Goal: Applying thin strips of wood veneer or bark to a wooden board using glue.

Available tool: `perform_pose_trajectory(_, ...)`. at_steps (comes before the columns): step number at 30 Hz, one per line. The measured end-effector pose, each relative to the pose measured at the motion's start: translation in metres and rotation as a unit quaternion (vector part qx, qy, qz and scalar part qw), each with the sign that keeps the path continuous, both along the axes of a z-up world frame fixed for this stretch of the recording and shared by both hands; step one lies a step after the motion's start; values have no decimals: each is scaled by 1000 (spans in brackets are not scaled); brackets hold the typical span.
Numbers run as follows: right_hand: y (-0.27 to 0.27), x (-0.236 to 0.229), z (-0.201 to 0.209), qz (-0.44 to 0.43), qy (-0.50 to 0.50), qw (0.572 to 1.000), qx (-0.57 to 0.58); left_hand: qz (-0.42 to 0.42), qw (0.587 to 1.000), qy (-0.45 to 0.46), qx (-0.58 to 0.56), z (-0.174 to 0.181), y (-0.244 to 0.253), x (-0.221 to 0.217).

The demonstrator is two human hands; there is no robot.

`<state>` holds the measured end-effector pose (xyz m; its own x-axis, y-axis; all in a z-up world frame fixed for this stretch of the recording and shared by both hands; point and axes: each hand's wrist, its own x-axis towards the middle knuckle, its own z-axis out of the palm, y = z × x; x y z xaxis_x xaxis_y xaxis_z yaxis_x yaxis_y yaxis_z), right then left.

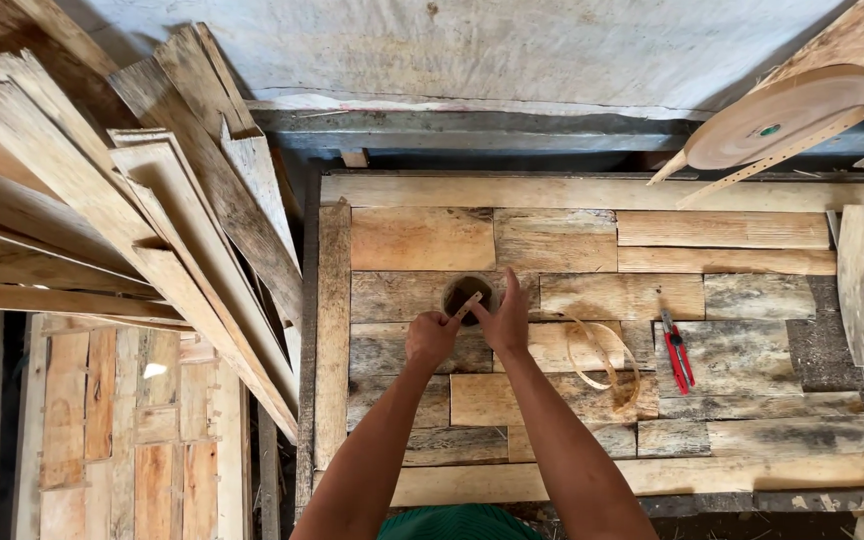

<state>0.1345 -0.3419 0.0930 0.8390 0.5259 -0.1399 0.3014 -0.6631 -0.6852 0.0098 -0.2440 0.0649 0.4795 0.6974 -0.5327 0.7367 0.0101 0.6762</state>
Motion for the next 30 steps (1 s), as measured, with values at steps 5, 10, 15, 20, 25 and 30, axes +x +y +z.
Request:
perform_pose_trajectory(5, 11, 9, -20, 3, 147, 986, -83, -29, 999, 27, -20, 6, 2, 1)
perform_pose_trajectory(10, 15, 9, -36, -9, 125, 986, -107, -31, 999, 11, -8, -26, 0, 0)
perform_pose_trajectory(15, 17, 17, -43, -75, 178, 975, -108, -51, 998, -18, -11, -38, 3, -6)
perform_pose_trajectory(20, 18, 21, -44, -91, 197, 969, -122, -42, 997, -64, -5, -35, 6, -23)
perform_pose_trajectory(25, 19, 20, -42, -97, 187, 967, -145, -40, 994, -98, 8, -32, 10, -37)
perform_pose_trajectory(30, 18, 15, -35, -94, 174, 973, -116, -12, 989, -136, -52, -3, 17, -52)
